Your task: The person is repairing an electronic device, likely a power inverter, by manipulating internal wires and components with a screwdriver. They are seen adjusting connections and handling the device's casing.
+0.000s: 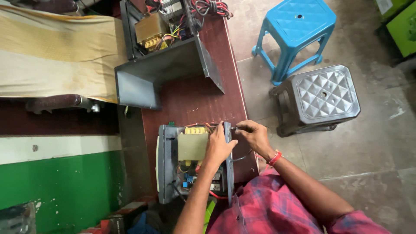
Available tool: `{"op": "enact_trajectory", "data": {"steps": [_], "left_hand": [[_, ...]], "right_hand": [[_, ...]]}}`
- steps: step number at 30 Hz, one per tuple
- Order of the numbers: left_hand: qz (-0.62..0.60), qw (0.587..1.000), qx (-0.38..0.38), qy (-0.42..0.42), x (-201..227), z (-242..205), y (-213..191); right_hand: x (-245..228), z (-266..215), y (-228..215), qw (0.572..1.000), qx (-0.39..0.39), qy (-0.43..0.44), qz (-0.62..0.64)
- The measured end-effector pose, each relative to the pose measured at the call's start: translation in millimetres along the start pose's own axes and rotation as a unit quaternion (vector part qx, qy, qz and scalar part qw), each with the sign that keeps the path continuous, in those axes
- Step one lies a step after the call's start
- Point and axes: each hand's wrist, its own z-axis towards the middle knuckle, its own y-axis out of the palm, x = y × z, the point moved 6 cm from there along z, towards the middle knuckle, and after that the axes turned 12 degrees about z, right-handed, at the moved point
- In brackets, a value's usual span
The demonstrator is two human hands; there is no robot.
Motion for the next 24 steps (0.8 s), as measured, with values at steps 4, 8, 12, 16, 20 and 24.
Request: {"op": "enact_trajectory", "data": {"steps": [4, 8, 12, 16, 20, 24], "left_hand": [[-0.021, 1.000, 0.013, 0.009, -1.3, 1.2, 1.7], [-0.023, 1.000, 0.015, 0.013, -1.6, 1.5, 1.9], [-0.027, 0.999, 0.023, 0.015, -0.4, 1.5, 1.4], [-0.021, 1.000, 0.015, 0.007, -0.6, 0.9, 2.8], [-0.021, 1.000, 0.013, 0.003, -0.6, 1.3, 3.1], [-0.026, 0.999, 0.018, 0.003, -1.5, 1.1, 3.8]], "right_hand": [[-4.6, -1.0, 4.3, 0.999, -0.012, 0.004, -0.046], [-11.5, 0.9, 8.7, 0.996, -0.050, -0.043, -0.052], [-5.9, 6.7, 10.3, 0.997, -0.056, -0.021, -0.049], [-1.9, 6.9, 14.1, 0.999, -0.042, 0.021, 0.020], [-11.0, 9.0, 18.0, 0.995, -0.025, 0.015, -0.099], [-17.2, 13.9, 20.0, 0.974, -0.036, 0.021, -0.224]]}}
